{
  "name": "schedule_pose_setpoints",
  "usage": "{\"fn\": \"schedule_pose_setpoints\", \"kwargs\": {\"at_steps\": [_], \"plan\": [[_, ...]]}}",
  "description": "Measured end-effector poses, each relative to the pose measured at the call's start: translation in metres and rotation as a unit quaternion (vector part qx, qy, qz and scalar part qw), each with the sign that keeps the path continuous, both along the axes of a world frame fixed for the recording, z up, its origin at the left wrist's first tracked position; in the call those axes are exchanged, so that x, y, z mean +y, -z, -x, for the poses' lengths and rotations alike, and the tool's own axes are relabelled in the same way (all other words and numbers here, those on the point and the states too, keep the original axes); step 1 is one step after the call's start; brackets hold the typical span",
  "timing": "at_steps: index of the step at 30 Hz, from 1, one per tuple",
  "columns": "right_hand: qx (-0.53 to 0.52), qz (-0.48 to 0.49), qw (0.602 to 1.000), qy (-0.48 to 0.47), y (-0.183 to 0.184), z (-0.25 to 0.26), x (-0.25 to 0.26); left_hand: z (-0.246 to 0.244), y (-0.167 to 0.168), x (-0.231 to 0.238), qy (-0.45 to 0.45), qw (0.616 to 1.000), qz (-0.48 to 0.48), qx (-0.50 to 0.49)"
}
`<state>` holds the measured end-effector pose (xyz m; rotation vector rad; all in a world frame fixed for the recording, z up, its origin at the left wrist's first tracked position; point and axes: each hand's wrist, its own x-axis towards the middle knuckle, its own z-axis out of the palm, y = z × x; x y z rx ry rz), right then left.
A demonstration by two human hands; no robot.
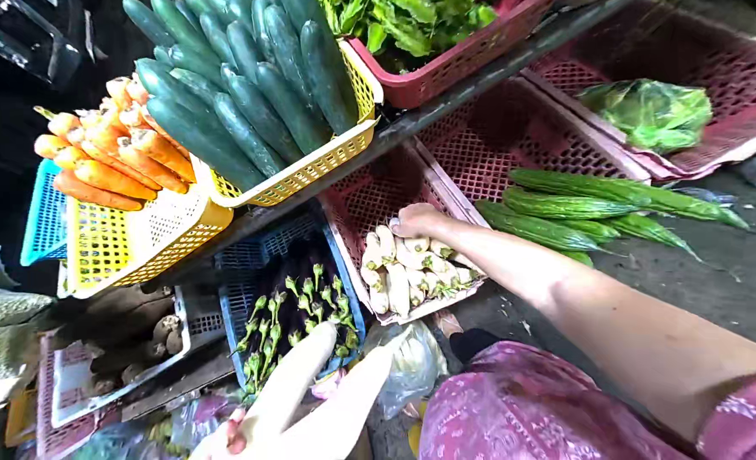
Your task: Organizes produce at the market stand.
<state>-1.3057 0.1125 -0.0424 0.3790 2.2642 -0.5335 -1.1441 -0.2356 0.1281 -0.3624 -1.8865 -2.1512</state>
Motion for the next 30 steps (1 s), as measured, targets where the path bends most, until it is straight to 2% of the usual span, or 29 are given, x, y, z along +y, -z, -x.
{"fn": "schedule_pose_setpoints", "kwargs": {"at_steps": [2,3,5,6,8,10,13,15,17,19,22,26,30], "plan": [[-0.041,0.0,0.999,-0.034,-0.018,0.007,0.009,0.012,0.003,0.007,0.01,1.0,-0.004,-0.006],[-0.027,0.001,0.999,-0.043,-0.025,0.008,0.014,0.018,0.004,0.011,0.01,1.0,-0.012,0.0],[0.084,0.049,0.994,-0.057,-0.039,0.003,0.026,0.032,0.008,0.028,-0.005,1.0,-0.018,0.023],[0.163,0.106,0.979,-0.066,-0.053,-0.006,0.031,0.037,0.009,0.039,-0.019,0.999,-0.023,0.03],[0.296,0.256,0.915,-0.095,-0.089,-0.033,0.033,0.049,0.012,0.065,-0.059,0.997,-0.027,0.036],[0.352,0.335,0.861,-0.151,-0.11,-0.062,0.019,0.063,0.02,0.087,-0.084,0.995,-0.038,0.038],[0.36,0.3,0.855,-0.223,-0.119,-0.082,-0.013,0.083,0.033,0.116,-0.099,0.994,-0.036,0.031],[0.43,0.225,0.847,-0.218,-0.113,-0.083,-0.028,0.092,0.039,0.136,-0.1,0.994,-0.029,0.021],[0.507,0.171,0.819,-0.205,-0.109,-0.075,-0.029,0.102,0.048,0.152,-0.074,0.997,-0.015,0.025],[0.496,0.181,0.828,-0.19,-0.112,-0.065,-0.017,0.116,0.057,0.165,-0.032,0.999,-0.02,0.021],[0.399,0.265,0.866,-0.144,-0.103,-0.039,0.02,0.139,0.077,0.177,0.02,0.999,-0.024,-0.031],[0.301,0.388,0.87,-0.037,-0.059,-0.01,0.077,0.168,0.127,0.186,-0.039,0.992,0.057,-0.103],[0.288,0.386,0.876,0.024,-0.013,0.001,0.102,0.182,0.188,0.187,-0.082,0.976,0.174,-0.102]]}}
